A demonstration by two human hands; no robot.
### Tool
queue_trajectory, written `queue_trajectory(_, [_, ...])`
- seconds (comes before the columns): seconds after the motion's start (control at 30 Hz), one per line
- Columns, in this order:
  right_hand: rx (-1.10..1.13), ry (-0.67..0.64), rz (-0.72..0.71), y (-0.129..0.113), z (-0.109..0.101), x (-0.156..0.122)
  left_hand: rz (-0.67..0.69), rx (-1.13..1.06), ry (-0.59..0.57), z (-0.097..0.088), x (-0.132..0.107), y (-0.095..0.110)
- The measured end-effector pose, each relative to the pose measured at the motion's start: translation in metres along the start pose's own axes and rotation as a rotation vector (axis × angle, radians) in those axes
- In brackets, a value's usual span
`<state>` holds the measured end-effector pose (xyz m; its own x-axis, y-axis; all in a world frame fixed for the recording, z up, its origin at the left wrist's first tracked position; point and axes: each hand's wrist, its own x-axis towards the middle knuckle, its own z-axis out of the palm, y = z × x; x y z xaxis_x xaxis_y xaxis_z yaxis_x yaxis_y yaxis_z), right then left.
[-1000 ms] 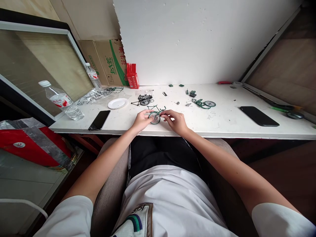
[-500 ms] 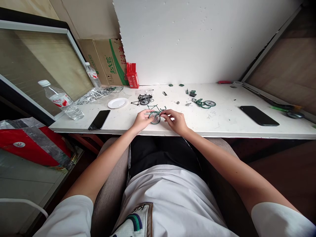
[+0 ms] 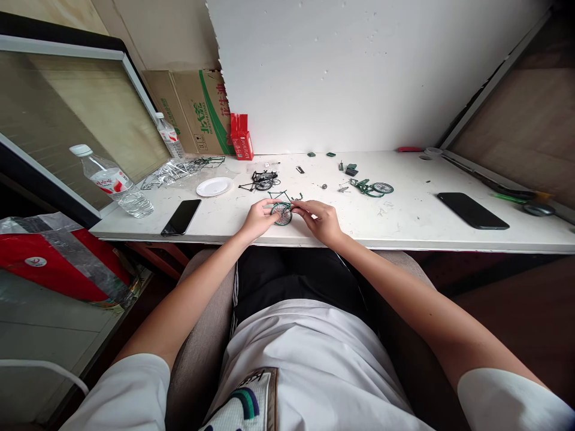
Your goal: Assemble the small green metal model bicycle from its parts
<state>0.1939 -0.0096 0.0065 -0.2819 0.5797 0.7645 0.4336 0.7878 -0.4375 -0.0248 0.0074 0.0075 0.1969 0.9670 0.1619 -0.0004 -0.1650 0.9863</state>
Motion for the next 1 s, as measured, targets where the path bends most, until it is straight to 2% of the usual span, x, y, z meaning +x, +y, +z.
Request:
queue_trajectory(0.1, [0.007, -0.017, -0.129, 0.0030, 0.0007, -0.0008, 0.010, 0.004, -0.009, -0.0005, 0.0004, -0.0007])
queue_trajectory(0.17, [-0.017, -0.024, -0.166, 0.0028, 0.0006, -0.0007, 0.013, 0.004, -0.011, -0.0005, 0.0003, -0.0005])
queue_trajectory(0.4, [-0.098, 0.057, -0.173, -0.0022, 0.0003, 0.0028, 0.011, 0.004, -0.008, -0.0007, 0.0010, -0.0021])
queue_trajectory(0.6, [0.008, 0.035, -0.122, -0.0034, -0.0019, 0.0003, 0.016, 0.004, -0.006, -0.0011, 0.0016, -0.0040])
queue_trajectory(1.0, [0.094, 0.073, -0.227, -0.0025, -0.0030, 0.0003, 0.005, 0.030, -0.003, -0.0005, 0.0003, -0.0012])
